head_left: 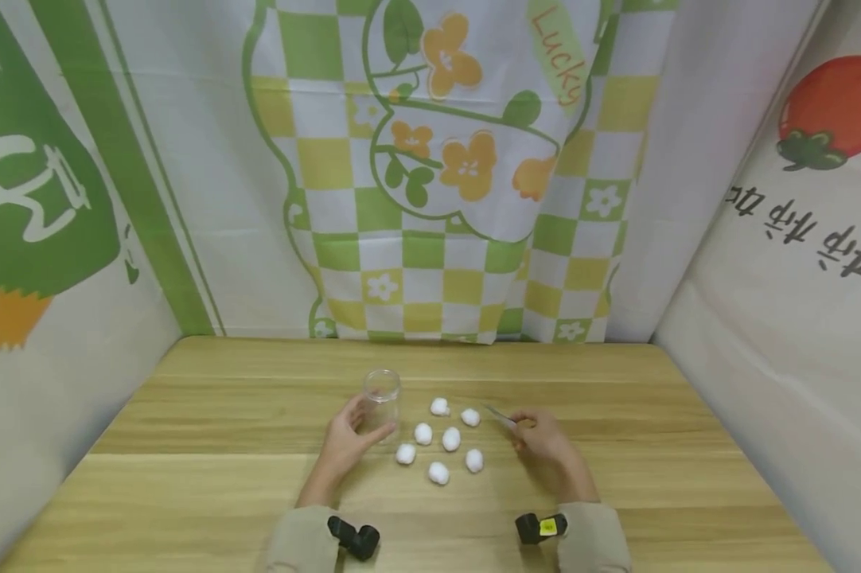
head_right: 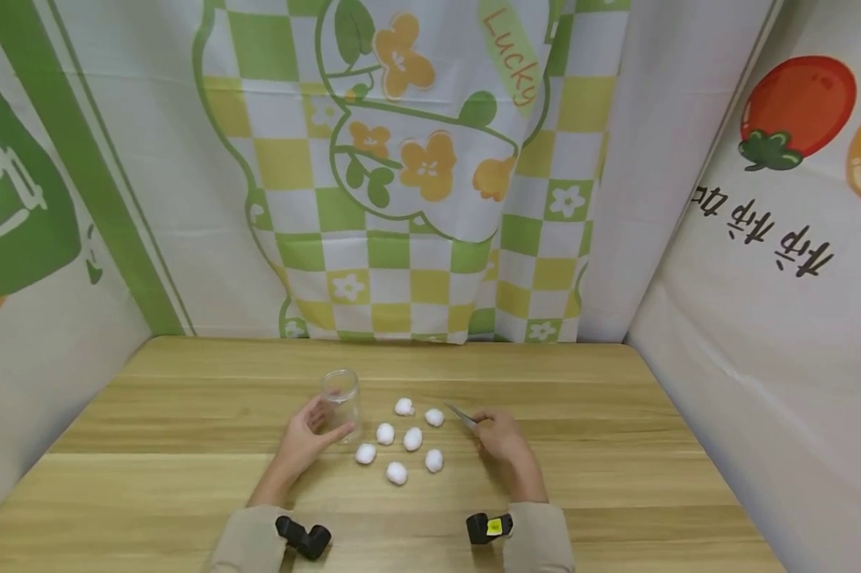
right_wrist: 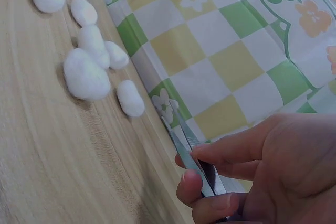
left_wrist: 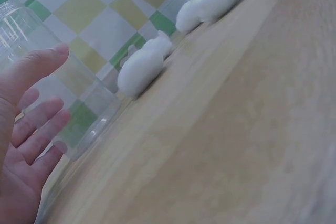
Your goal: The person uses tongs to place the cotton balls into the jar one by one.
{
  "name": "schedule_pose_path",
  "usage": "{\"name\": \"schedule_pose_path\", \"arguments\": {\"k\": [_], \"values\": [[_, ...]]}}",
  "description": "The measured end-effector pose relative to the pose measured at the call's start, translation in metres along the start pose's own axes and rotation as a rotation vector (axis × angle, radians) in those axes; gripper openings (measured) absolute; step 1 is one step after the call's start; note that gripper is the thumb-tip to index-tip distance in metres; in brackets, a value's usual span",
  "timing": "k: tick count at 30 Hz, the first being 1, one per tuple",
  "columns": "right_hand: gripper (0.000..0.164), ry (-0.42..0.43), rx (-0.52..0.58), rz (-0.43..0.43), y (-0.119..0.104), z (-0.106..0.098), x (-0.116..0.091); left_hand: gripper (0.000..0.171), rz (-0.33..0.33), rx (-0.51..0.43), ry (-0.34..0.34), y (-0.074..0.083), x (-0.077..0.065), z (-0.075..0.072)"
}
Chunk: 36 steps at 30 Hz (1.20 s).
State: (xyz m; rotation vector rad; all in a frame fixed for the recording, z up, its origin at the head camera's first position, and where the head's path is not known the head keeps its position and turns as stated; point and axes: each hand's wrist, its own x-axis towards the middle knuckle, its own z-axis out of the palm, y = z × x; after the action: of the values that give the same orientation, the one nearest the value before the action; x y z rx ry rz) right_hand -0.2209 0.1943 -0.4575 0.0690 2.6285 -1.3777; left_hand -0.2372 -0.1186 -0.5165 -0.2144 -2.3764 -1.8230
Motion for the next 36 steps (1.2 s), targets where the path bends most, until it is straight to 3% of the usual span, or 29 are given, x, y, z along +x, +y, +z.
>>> {"name": "schedule_pose_path", "arguments": {"k": [9,17,24,30,36], "values": [[0.023,-0.029,0.019,-0.008,0.0084,0.0026,0.004,0.068,-0.072,-0.033,-0.037,0.0016,-0.0009,-0.0014],[0.025,-0.014,0.025,-0.013,0.0061,0.0025,0.007,0.069,-0.047,-0.024,-0.011,0.0021,0.0026,-0.0007],[0.025,0.005,-0.012,0.017,0.0066,0.003,0.0076,0.069,0.032,0.019,0.015,-0.0023,0.0017,0.0014],[0.027,0.007,-0.027,0.062,0.0059,0.0055,0.008,0.069,-0.023,-0.019,-0.008,-0.0007,0.001,0.0],[0.025,0.013,-0.039,0.04,0.0056,0.0066,0.0069,0.068,-0.041,-0.027,-0.013,0.0002,0.001,0.0006]]}}
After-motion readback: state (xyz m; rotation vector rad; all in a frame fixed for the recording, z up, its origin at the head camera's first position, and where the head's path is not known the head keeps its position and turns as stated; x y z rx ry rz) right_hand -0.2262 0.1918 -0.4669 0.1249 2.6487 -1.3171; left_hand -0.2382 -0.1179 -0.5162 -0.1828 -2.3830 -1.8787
